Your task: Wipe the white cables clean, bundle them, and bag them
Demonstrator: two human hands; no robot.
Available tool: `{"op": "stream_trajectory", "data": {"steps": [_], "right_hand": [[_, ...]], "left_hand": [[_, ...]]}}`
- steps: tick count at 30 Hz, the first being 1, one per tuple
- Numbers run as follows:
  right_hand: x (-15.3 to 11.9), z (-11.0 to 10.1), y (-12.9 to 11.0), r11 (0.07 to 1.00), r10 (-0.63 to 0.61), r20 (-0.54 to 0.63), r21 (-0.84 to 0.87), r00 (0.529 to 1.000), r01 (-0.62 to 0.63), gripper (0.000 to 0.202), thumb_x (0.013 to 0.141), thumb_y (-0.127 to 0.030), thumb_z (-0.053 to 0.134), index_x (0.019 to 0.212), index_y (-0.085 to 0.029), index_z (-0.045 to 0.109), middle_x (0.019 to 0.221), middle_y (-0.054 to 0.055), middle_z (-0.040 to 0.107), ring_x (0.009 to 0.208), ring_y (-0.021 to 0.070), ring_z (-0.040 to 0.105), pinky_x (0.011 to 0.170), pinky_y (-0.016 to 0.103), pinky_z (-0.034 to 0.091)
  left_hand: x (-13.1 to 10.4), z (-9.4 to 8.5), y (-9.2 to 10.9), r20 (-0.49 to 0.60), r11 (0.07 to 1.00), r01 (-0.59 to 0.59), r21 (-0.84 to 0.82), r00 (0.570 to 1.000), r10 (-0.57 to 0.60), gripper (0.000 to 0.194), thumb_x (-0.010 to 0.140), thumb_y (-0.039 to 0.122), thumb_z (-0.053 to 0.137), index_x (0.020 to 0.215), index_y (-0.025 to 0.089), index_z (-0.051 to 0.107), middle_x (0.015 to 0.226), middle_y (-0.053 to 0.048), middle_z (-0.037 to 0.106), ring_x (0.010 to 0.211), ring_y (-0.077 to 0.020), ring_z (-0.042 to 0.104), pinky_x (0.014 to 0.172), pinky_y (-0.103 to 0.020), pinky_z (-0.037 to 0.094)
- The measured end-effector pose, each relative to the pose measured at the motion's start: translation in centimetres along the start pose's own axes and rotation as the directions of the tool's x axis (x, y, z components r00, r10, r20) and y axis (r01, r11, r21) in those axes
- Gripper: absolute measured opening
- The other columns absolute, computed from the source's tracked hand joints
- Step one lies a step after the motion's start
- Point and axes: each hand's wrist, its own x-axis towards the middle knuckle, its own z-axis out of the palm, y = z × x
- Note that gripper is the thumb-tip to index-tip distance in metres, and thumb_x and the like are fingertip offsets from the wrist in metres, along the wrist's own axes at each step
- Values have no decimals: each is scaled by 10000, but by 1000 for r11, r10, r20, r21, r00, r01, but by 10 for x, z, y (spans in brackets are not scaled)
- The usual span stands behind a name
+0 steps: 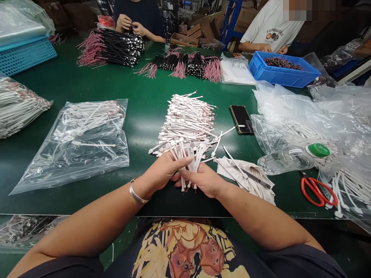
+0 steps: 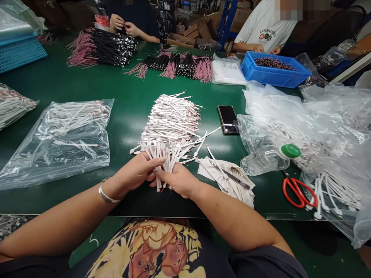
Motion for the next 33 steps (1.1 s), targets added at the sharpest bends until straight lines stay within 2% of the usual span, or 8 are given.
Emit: {"op": "stream_trajectory", "data": {"steps": [6,17,20,23,29,33], "right_hand": [[1,-1,1,998,29,17,49,999,-30,412,668,-479,737,840,-109,680,795,71,689,671,133,643,640,267,506],[0,-4,2,994,30,29,102,999,-33,378,685,-450,737,863,-123,668,801,62,690,670,130,645,624,260,493],[0,-4,2,996,25,22,88,999,-26,387,676,-459,741,853,-123,667,791,56,686,672,127,644,632,258,495],[0,-3,2,999,21,35,46,999,-23,403,678,-481,731,830,-113,670,788,57,679,669,123,638,627,253,494],[2,-1,4,1000,0,80,10,997,-1,391,699,-484,712,825,-117,659,769,42,666,660,119,630,621,250,493],[1,-2,4,1000,-1,93,10,996,0,387,701,-477,713,837,-119,661,776,41,667,667,115,630,674,268,507]], "left_hand": [[0,-2,-7,-73,998,50,37,996,-47,320,815,407,587,659,139,509,383,47,410,294,-75,357,289,-181,264],[-2,-1,-6,-28,998,15,-56,999,-16,286,838,364,545,657,144,525,368,64,384,293,-92,391,300,-195,334],[-1,-1,-6,-29,997,16,-76,999,-18,280,834,379,553,687,140,536,413,52,442,297,-76,378,300,-193,342],[-1,0,-4,-22,999,34,-10,999,-34,301,809,414,590,745,121,569,408,50,442,291,-69,368,284,-177,305],[-3,3,-2,6,993,88,76,996,-89,347,781,436,628,911,116,599,516,13,536,341,-83,459,293,-167,327],[-5,3,-1,6,995,79,65,997,-80,327,786,414,632,909,113,606,480,33,504,324,-72,432,287,-161,320]]}}
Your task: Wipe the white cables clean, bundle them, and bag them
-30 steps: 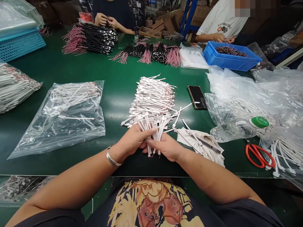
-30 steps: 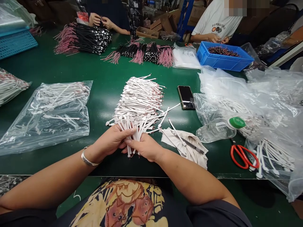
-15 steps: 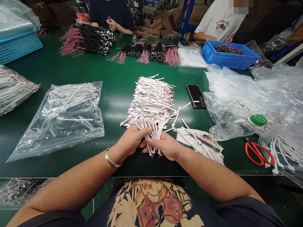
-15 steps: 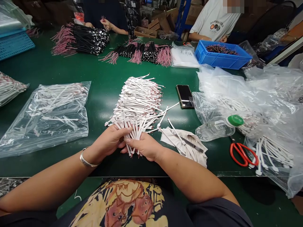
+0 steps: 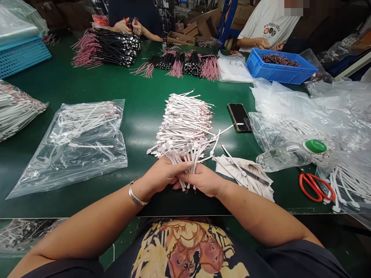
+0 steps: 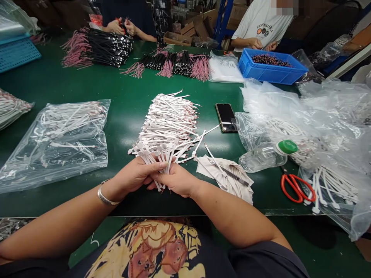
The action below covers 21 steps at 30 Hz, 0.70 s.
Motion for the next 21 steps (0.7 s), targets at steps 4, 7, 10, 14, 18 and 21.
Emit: {"op": "stream_trajectory", "data": {"steps": [4,7,10,14,18,21], "right_hand": [[0,0,-2,1000,7,-9,-5,1000,-7,407,676,-493,726,837,-124,660,750,31,661,655,112,627,666,263,510],[0,0,-3,1000,7,-10,-9,1000,-8,420,668,-496,731,856,-127,662,746,29,662,651,110,628,661,259,511],[0,0,-3,1000,6,-7,-11,1000,-6,410,674,-489,729,840,-119,665,763,39,669,657,110,630,655,253,510],[-1,1,-3,999,24,13,25,1000,-24,397,684,-465,732,854,-111,676,776,52,681,658,111,632,657,254,515],[-3,1,-5,989,84,52,117,995,-90,374,674,-436,750,837,-107,680,775,60,687,659,116,643,626,241,516],[-4,0,-6,983,103,68,145,992,-112,365,674,-424,753,834,-105,680,792,73,693,665,126,648,608,244,515]], "left_hand": [[-2,2,3,-4,1000,-27,2,1000,27,304,802,379,625,924,101,619,451,40,499,320,-61,426,291,-146,325],[-3,3,5,1,999,-41,4,999,41,285,816,354,613,930,93,622,455,30,521,324,-60,439,293,-135,322],[-3,3,6,-2,999,-45,14,999,45,282,818,355,609,918,92,621,453,28,522,317,-60,438,290,-134,319],[-2,1,3,-5,1000,-20,14,1000,20,332,797,402,622,946,105,607,477,20,540,318,-78,453,281,-151,322],[1,-2,-1,33,997,69,-27,997,-68,363,789,439,613,874,86,608,419,-10,540,273,-91,427,256,-155,259],[2,-2,-1,48,993,104,-62,994,-101,376,778,446,618,806,70,611,420,-50,566,262,-98,434,252,-154,234]]}}
